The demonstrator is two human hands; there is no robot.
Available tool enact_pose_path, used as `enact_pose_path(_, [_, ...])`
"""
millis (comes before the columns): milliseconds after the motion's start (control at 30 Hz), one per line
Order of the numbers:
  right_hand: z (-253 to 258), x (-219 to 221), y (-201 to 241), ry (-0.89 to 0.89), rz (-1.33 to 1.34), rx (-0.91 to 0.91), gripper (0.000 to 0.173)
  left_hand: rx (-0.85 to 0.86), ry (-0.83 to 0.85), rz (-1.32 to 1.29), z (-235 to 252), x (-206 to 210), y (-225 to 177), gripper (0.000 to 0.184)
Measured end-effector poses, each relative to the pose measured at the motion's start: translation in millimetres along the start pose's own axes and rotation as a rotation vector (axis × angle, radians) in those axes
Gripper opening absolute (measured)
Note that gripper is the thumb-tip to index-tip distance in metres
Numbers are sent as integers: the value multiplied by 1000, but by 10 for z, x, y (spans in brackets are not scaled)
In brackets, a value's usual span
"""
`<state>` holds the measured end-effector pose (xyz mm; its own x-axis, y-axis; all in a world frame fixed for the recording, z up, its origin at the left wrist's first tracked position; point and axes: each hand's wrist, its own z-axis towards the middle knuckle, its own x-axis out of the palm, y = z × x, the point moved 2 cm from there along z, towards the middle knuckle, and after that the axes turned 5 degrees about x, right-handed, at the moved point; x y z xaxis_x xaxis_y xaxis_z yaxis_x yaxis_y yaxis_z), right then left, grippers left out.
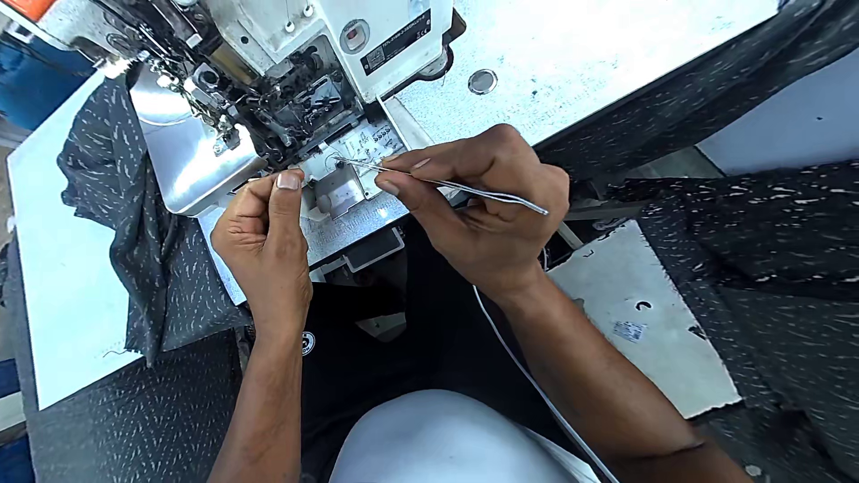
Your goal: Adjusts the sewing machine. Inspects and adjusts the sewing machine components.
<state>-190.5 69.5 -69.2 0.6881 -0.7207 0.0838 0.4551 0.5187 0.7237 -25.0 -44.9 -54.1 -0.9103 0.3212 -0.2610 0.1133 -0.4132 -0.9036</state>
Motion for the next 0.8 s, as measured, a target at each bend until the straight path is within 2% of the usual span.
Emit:
enact_pose_path(100, [-6,-4,11,-5,21,2,15,121,44,91,9,-13,-26,20])
enact_pose_path(200, [-6,-10,29,-15,61,16,17,267,161,246,56,51,-105,43])
enact_pose_path(267, [3,-17,41,-32,81,19,18,275,240,241,111,106,-131,49])
enact_pose_path(367, [14,-30,69,-56,104,46,20,172,287,59,141,178,-148,36])
enact_pose_path(533, [22,-54,63,-93,189,117,22,9,242,-155,73,210,-160,10])
enact_pose_path(800, [30,-41,33,-126,220,166,22,-82,209,-270,36,213,-156,9])
